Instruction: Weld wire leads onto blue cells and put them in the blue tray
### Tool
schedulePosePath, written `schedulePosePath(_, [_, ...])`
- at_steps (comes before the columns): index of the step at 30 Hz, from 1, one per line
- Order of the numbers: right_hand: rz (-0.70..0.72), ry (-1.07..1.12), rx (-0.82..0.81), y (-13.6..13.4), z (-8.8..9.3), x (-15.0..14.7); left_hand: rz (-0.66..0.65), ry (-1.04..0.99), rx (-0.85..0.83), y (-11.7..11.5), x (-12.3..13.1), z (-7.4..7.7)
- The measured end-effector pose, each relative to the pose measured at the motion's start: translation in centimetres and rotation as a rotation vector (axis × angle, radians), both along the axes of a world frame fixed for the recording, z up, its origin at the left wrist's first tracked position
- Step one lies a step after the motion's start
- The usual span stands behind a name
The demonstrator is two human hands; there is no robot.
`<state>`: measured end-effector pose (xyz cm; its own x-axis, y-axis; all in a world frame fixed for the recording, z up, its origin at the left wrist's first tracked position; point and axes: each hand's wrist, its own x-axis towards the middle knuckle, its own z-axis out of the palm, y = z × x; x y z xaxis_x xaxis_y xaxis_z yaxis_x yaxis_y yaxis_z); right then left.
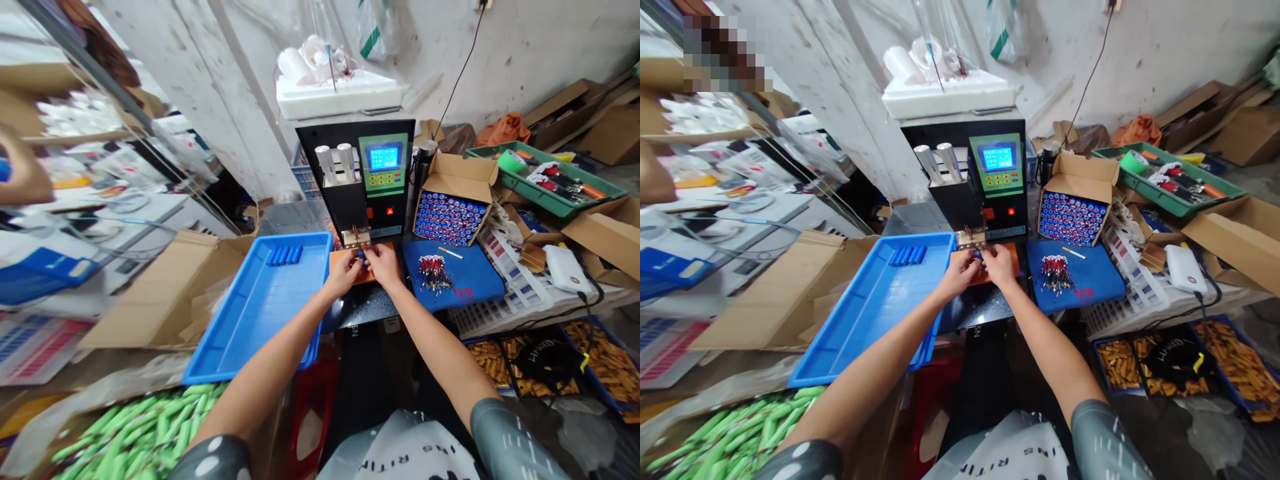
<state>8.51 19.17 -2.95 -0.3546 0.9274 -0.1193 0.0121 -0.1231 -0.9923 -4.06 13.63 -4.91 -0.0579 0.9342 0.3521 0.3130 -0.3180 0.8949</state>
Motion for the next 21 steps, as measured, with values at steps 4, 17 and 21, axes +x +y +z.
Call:
schedulePosePath(4, [-0.006,-0.018,0.019,0.02,-0.03,-0.16,-0.007,-0.018,0.001,0.13,0.08,-0.17])
schedulePosePath(17, [-0.001,0.001,0.06,0.26,0.23,-0.04,-0.004,-0.021,-0.003,-0.08,-0.19,0.02])
schedulePosePath(21, [-0.008,0.009,0.046,0.14,0.34,-0.07,0.008,-0.041,-0.039,-0.13,-0.13,0.22])
